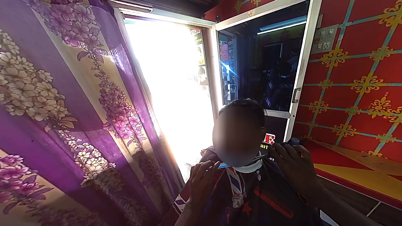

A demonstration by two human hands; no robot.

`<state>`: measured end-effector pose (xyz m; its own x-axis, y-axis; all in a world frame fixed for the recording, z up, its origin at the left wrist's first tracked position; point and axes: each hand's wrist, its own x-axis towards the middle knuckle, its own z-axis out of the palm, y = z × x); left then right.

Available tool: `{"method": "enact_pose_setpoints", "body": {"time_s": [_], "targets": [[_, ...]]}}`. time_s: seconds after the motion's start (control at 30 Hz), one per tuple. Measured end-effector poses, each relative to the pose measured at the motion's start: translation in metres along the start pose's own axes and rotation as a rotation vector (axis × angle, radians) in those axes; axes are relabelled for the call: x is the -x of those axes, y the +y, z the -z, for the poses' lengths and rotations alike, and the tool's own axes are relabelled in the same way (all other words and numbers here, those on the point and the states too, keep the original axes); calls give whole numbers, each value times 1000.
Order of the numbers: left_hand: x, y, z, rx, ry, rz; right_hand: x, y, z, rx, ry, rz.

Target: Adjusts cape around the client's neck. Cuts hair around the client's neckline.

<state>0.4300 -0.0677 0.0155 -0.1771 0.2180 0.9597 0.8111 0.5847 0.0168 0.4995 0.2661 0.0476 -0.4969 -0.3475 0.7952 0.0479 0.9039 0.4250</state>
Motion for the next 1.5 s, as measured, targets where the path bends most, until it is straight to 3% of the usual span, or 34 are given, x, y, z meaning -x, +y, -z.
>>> {"method": "enact_pose_setpoints", "body": {"time_s": [0.6,1.5], "targets": [[-8,9,9,-12,-10,2,-10,-12,-4,8,39,60],[-20,19,15,-2,23,42,-18,-12,3,-145,46,-55]]}}
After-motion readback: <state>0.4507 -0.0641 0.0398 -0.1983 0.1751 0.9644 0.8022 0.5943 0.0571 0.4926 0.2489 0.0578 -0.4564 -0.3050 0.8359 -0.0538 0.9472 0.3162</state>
